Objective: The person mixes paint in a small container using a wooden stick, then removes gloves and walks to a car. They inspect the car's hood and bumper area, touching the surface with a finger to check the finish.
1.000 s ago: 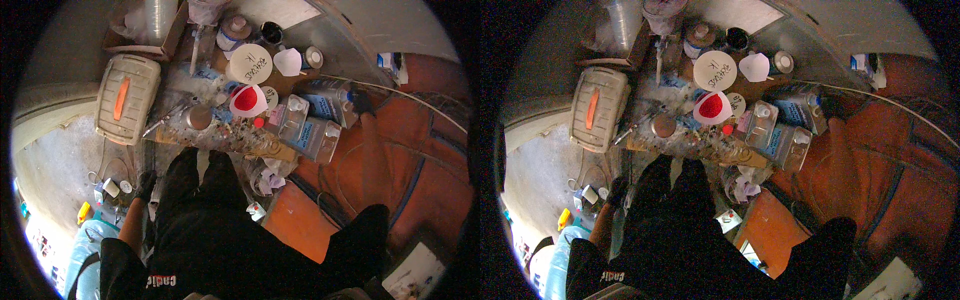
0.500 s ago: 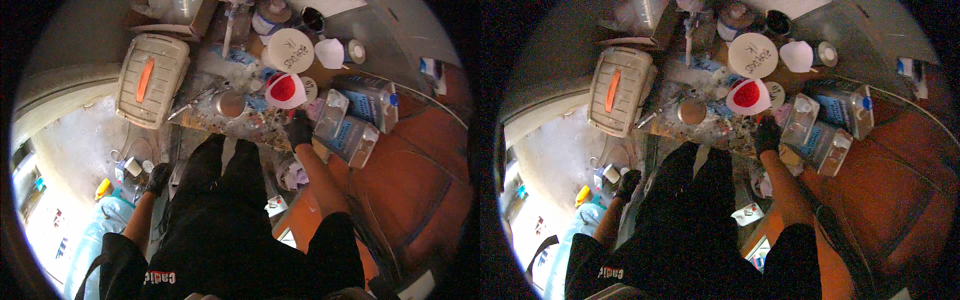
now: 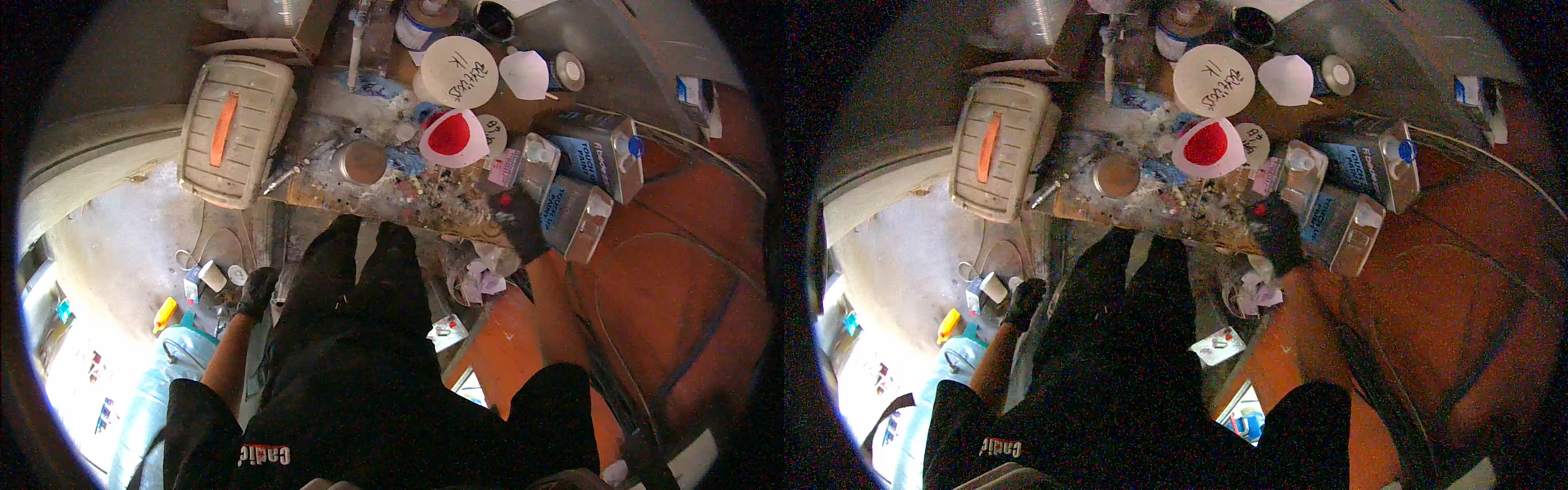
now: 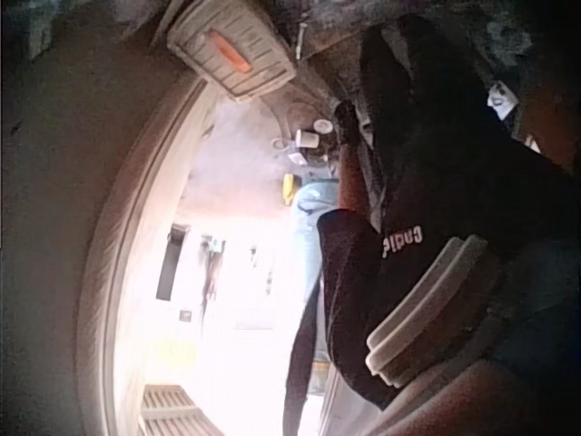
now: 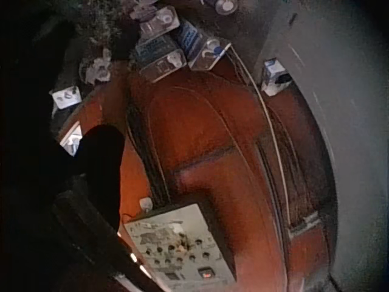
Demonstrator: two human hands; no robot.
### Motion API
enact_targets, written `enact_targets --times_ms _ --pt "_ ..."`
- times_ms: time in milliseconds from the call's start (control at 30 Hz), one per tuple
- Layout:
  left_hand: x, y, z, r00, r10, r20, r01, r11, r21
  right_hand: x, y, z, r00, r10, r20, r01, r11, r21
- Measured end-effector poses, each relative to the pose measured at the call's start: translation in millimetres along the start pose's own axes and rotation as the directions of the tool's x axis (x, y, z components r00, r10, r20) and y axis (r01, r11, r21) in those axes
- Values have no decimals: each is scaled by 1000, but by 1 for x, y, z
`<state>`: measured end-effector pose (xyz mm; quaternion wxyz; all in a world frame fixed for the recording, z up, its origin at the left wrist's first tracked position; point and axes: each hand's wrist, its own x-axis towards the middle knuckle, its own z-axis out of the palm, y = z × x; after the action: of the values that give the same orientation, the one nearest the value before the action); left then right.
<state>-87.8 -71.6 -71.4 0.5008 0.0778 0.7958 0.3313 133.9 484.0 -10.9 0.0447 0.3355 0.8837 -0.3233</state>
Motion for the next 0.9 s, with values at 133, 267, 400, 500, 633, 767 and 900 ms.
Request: enact_targets --times_ms 133,267,400,500,633,767,900 --pt "4 -16 7 991 129 23 -131 985 113 47 23 -61 993 -44 -112 46 999 15" --pt "4 -18 7 989 140 34 -144 980 135 82 1 -95 995 93 -29 -97 940 -328" --pt "1 -2 0 999 -42 15 41 996 79 85 21 -96 999 -10 -38 -6 917 -399" --pt "-10 -40 -3 996 -68 -59 67 997 -24 87 -8 -97 993 104 49 -79 925 -372" --pt "-9 -78 12 998 -64 -22 62 994 -87 86 56 -96 996 -64 56 81 916 -392" --pt "-17 22 18 976 -207 64 216 925 -313 81 36 -101 997 -24 78 59 871 -488" --pt "-10 -10 16 980 -192 48 197 927 -318 89 18 -94 994 36 106 22 868 -496"
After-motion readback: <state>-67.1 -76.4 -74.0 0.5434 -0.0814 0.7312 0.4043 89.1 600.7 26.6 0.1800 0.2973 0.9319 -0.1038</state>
